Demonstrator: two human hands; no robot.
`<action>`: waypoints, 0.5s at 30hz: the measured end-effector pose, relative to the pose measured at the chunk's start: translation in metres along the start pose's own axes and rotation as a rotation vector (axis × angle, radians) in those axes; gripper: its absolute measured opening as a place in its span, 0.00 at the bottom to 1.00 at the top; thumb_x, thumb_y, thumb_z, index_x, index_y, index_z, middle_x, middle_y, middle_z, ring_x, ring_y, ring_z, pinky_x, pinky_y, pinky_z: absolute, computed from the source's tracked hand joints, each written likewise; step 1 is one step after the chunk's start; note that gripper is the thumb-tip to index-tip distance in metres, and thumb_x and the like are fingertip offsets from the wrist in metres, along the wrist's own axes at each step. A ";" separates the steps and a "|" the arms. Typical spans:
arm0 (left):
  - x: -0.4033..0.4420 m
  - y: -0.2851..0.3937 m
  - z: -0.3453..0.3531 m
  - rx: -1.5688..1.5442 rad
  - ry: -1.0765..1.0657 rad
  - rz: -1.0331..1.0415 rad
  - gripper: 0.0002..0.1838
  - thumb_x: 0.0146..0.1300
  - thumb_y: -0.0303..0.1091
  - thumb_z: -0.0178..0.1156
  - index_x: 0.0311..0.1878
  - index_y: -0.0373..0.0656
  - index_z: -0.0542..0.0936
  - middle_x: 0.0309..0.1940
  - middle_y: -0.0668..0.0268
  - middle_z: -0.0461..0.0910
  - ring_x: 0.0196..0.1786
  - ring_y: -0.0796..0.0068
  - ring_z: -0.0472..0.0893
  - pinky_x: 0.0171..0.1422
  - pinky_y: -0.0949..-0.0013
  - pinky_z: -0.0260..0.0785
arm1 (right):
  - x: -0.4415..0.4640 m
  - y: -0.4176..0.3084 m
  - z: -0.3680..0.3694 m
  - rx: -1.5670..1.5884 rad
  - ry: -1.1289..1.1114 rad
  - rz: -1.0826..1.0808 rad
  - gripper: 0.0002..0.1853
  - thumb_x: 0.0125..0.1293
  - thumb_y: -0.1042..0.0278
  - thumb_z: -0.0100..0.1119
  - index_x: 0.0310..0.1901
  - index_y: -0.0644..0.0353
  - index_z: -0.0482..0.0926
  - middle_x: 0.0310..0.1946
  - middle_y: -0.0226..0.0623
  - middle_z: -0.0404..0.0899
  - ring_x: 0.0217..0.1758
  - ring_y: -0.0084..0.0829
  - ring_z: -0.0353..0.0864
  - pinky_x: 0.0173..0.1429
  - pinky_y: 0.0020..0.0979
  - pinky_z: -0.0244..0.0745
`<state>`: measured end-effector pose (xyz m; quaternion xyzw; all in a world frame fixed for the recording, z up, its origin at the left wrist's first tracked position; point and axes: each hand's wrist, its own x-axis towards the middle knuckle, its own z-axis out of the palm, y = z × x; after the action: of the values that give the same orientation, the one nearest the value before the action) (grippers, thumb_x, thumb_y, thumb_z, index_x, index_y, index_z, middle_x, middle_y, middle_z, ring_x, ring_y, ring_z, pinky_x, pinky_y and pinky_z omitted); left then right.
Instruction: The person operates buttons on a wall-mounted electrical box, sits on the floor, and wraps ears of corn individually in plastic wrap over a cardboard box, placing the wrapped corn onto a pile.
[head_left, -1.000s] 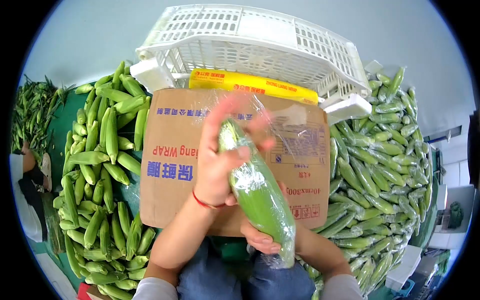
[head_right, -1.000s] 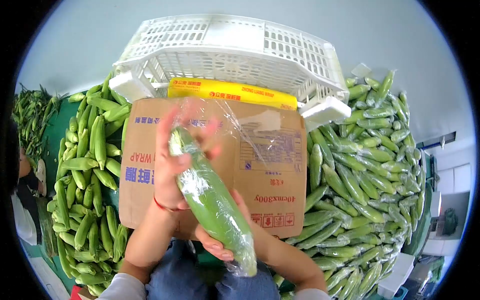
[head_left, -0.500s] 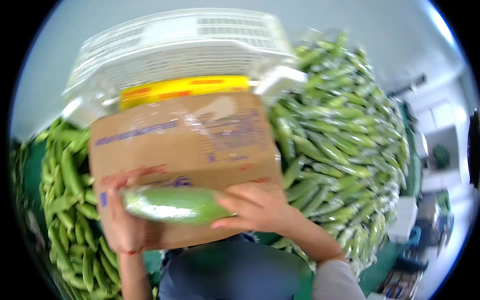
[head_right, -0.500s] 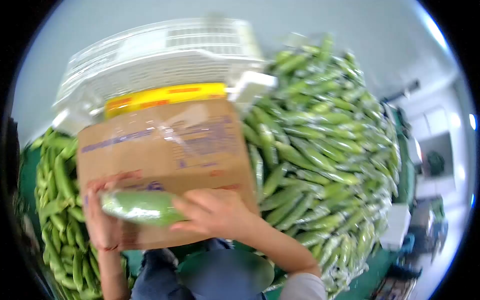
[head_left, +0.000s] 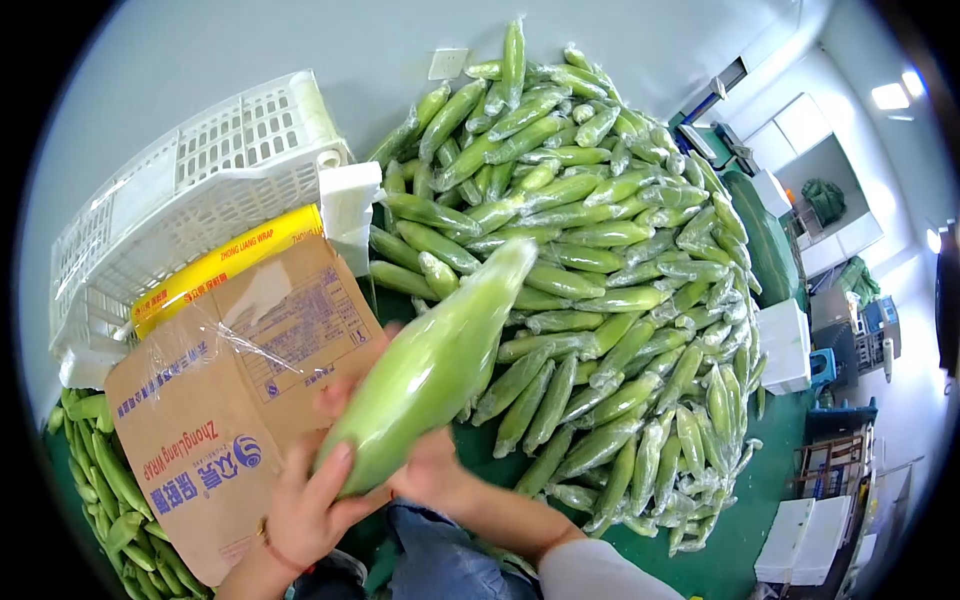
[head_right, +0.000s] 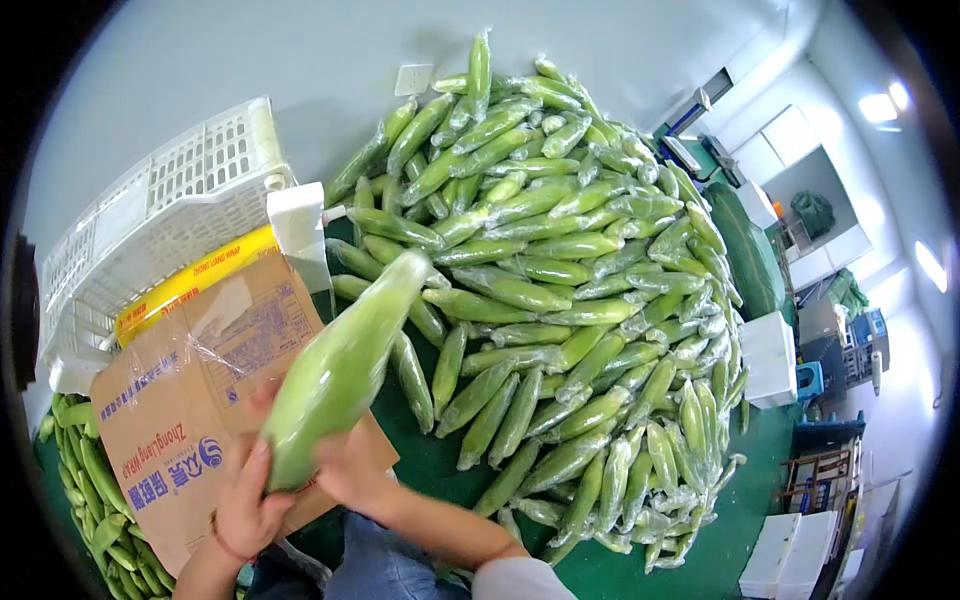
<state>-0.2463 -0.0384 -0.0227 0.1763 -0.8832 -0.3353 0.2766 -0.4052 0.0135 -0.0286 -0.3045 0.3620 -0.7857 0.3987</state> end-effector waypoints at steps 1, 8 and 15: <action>0.021 0.008 0.005 0.083 -0.085 0.028 0.34 0.55 0.47 0.69 0.65 0.52 0.72 0.54 0.47 0.71 0.49 0.50 0.78 0.45 0.59 0.75 | -0.017 0.006 -0.008 -0.337 0.003 0.018 0.35 0.68 0.42 0.52 0.68 0.52 0.56 0.45 0.41 0.77 0.52 0.36 0.78 0.58 0.39 0.74; -0.008 -0.012 -0.010 0.189 -0.189 -0.065 0.32 0.51 0.34 0.67 0.63 0.45 0.74 0.62 0.45 0.66 0.62 0.47 0.71 0.64 0.54 0.66 | 0.062 -0.139 -0.230 -0.272 0.627 0.119 0.22 0.68 0.44 0.52 0.46 0.58 0.73 0.35 0.37 0.78 0.38 0.35 0.78 0.45 0.40 0.77; -0.146 -0.050 -0.033 0.555 0.175 -0.571 0.27 0.55 0.25 0.62 0.62 0.36 0.73 0.66 0.46 0.63 0.66 0.45 0.67 0.70 0.52 0.59 | 0.203 -0.241 -0.372 -1.199 0.750 -0.405 0.15 0.70 0.59 0.54 0.47 0.64 0.77 0.39 0.36 0.79 0.37 0.31 0.78 0.42 0.34 0.74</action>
<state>-0.1060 -0.0177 -0.0905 0.5103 -0.8288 -0.1315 0.1884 -0.8889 0.0638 0.0003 -0.2421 0.7781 -0.5625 -0.1395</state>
